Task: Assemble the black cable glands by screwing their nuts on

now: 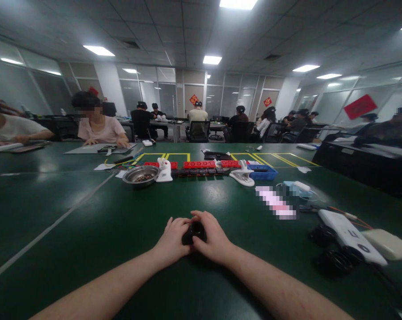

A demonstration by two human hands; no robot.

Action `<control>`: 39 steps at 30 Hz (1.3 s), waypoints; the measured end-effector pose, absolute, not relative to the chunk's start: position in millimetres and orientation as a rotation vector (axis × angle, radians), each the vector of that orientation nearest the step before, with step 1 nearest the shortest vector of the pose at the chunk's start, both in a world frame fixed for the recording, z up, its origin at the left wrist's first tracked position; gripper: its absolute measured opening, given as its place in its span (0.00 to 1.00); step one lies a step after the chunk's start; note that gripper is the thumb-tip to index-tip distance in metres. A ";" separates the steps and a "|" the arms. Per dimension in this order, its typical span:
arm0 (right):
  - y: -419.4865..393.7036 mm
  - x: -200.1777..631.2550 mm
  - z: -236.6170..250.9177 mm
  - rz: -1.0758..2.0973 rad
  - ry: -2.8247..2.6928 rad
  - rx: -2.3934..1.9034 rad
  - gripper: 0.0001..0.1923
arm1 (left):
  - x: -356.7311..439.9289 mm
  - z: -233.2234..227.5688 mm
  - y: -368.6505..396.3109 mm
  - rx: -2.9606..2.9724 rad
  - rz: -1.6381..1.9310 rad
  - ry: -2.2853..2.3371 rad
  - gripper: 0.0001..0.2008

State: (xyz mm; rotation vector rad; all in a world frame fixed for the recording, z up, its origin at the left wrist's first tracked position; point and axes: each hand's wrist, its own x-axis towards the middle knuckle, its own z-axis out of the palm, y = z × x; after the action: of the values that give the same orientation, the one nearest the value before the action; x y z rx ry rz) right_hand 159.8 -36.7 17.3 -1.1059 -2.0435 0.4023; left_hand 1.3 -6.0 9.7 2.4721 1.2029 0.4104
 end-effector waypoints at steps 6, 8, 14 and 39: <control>-36.4 158.4 15.0 0.368 -1.962 -1.191 0.27 | 1.6 11.4 -7.9 2.466 0.430 1.191 0.20; -35.6 158.5 13.8 0.379 -1.961 -1.176 0.27 | 2.0 12.7 -8.4 2.457 0.438 1.191 0.20; -36.0 158.5 15.1 0.380 -1.967 -1.195 0.28 | 1.8 12.5 -7.2 2.451 0.425 1.185 0.21; -37.8 159.3 17.6 0.392 -2.066 -1.085 0.29 | 1.4 10.5 -6.9 2.457 0.411 1.205 0.23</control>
State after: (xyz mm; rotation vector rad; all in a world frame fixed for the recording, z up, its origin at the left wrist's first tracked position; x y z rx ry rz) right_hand 159.3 -37.8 17.6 -1.0853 -2.0660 0.3916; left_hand 1.4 -6.9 10.5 2.4567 1.2053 0.4108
